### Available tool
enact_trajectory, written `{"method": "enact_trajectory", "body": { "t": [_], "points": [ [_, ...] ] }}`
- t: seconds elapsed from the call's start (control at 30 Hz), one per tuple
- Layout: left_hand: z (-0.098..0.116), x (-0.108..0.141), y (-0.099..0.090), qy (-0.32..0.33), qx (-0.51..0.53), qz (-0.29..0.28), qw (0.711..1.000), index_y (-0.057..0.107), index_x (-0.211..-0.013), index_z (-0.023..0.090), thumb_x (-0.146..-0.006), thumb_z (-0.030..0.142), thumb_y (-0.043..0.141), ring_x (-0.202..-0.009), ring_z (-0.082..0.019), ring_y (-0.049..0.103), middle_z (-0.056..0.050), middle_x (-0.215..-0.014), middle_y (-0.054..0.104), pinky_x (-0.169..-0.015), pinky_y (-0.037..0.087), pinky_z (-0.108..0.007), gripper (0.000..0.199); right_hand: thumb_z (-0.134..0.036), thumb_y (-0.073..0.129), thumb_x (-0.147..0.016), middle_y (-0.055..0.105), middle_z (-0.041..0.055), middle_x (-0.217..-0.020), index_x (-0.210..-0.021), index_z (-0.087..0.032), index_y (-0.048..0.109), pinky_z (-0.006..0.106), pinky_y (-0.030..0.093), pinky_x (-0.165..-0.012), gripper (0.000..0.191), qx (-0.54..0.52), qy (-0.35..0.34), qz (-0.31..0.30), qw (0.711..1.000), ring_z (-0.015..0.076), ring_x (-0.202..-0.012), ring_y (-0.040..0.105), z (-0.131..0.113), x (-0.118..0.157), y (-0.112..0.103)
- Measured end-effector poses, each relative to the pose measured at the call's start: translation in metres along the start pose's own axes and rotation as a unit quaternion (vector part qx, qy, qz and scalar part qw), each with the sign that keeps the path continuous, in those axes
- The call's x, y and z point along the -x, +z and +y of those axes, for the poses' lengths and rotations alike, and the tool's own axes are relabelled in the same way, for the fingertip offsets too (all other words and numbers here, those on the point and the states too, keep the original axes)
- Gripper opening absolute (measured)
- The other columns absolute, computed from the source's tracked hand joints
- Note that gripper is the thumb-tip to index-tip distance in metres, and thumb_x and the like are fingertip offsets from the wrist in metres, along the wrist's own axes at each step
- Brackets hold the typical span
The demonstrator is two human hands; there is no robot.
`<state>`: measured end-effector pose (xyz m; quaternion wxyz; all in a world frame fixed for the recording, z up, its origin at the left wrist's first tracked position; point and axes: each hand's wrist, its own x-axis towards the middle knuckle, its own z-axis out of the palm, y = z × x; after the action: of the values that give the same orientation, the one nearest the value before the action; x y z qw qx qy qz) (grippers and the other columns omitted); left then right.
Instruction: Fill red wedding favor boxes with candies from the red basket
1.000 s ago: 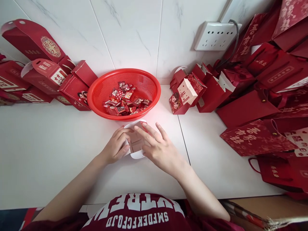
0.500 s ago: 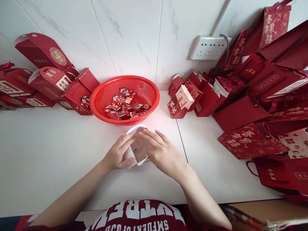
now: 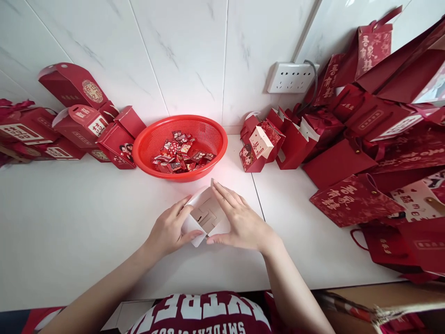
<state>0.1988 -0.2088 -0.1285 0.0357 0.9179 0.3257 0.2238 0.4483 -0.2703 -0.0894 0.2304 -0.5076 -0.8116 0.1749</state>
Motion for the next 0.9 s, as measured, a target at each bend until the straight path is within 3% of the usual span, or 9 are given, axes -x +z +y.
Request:
{"method": "enact_trajectory", "body": {
  "t": [0.13,0.3,0.4,0.47,0.57,0.63,0.73,0.8,0.9],
  "points": [
    [0.005,-0.001,-0.004,-0.018,-0.073,0.023,0.997,0.064,-0.101,0.012,-0.090,0.070,0.047,-0.114,-0.036,0.064,-0.027,-0.144,0.051,-0.081,0.056,-0.046,0.062,-0.050,0.052,-0.098,0.018,0.0041,-0.167,-0.160,-0.032,0.019,0.048,0.028,-0.123,0.072,-0.116,0.006,0.032,0.993,0.0242,-0.152,0.022,0.007,-0.010,0.005],
    [0.017,0.006,-0.011,-0.055,-0.133,0.020,0.989,0.065,-0.097,0.013,-0.089,0.068,0.051,-0.140,-0.049,0.037,-0.023,-0.157,0.035,-0.104,0.040,-0.067,0.057,-0.042,0.050,-0.101,0.041,0.0054,-0.156,-0.148,-0.033,0.044,0.048,0.036,-0.118,0.048,-0.204,0.014,0.106,0.973,0.0238,-0.144,0.038,0.004,-0.027,0.005],
    [0.021,0.003,-0.031,-0.051,-0.125,0.018,0.991,0.065,-0.111,0.019,-0.088,0.063,0.057,-0.144,-0.052,0.028,-0.020,-0.160,0.032,-0.103,0.030,-0.077,0.051,-0.042,0.049,-0.101,0.045,0.0053,-0.154,-0.134,-0.031,0.058,0.048,0.041,-0.113,0.036,-0.228,0.019,0.108,0.967,0.0251,-0.141,0.044,0.000,-0.034,0.002],
    [0.016,-0.012,-0.056,-0.031,-0.095,0.041,0.994,0.063,-0.118,0.023,-0.088,0.059,0.059,-0.144,-0.046,0.033,-0.017,-0.158,0.035,-0.109,0.029,-0.073,0.047,-0.042,0.049,-0.101,0.041,0.0061,-0.157,-0.129,-0.029,0.062,0.049,0.040,-0.114,0.033,-0.220,0.016,0.127,0.967,0.0263,-0.142,0.042,-0.002,-0.037,0.003],
    [-0.014,-0.059,-0.099,-0.054,-0.059,0.128,0.988,0.065,-0.111,0.024,-0.091,0.047,0.059,-0.135,-0.034,0.048,-0.011,-0.148,0.050,-0.115,0.033,-0.055,0.031,-0.041,0.048,-0.101,0.038,0.0089,-0.158,-0.128,-0.027,0.059,0.053,0.035,-0.117,0.032,-0.188,0.031,0.236,0.953,0.0272,-0.144,0.037,0.001,-0.036,0.009],
    [-0.048,-0.102,-0.119,-0.124,-0.037,0.159,0.979,0.064,-0.114,0.022,-0.093,0.044,0.057,-0.133,-0.029,0.050,-0.010,-0.140,0.055,-0.115,0.034,-0.047,0.030,-0.039,0.047,-0.101,0.043,0.0103,-0.153,-0.126,-0.027,0.058,0.055,0.034,-0.116,0.030,-0.173,0.049,0.316,0.931,0.0274,-0.142,0.040,0.009,-0.032,0.015],
    [-0.104,-0.167,-0.123,-0.271,0.013,0.060,0.961,0.061,-0.119,0.018,-0.097,0.036,0.052,-0.129,-0.027,0.052,-0.010,-0.135,0.058,-0.115,0.035,-0.041,0.030,-0.038,0.047,-0.101,0.053,0.0120,-0.141,-0.120,-0.026,0.059,0.052,0.045,-0.106,0.026,-0.181,0.076,0.380,0.904,0.0273,-0.132,0.050,0.029,-0.025,0.022],
    [-0.134,-0.199,-0.110,-0.312,0.030,-0.001,0.950,0.066,-0.111,0.013,-0.095,0.033,0.058,-0.119,-0.028,0.058,-0.012,-0.125,0.063,-0.108,0.042,-0.043,0.027,-0.036,0.048,-0.101,0.058,0.0123,-0.132,-0.118,-0.025,0.060,0.046,0.053,-0.096,0.024,-0.187,0.094,0.385,0.899,0.0265,-0.125,0.055,0.043,-0.023,0.026],
    [-0.160,-0.227,-0.083,-0.354,0.070,-0.085,0.929,0.061,-0.123,0.015,-0.094,0.037,0.062,-0.111,-0.025,0.062,-0.010,-0.125,0.061,-0.093,0.054,-0.045,0.036,-0.031,0.050,-0.100,0.063,0.0111,-0.122,-0.115,-0.024,0.060,0.042,0.056,-0.088,0.019,-0.160,0.096,0.372,0.909,0.0251,-0.117,0.059,0.057,-0.021,0.028]
  ]
}}
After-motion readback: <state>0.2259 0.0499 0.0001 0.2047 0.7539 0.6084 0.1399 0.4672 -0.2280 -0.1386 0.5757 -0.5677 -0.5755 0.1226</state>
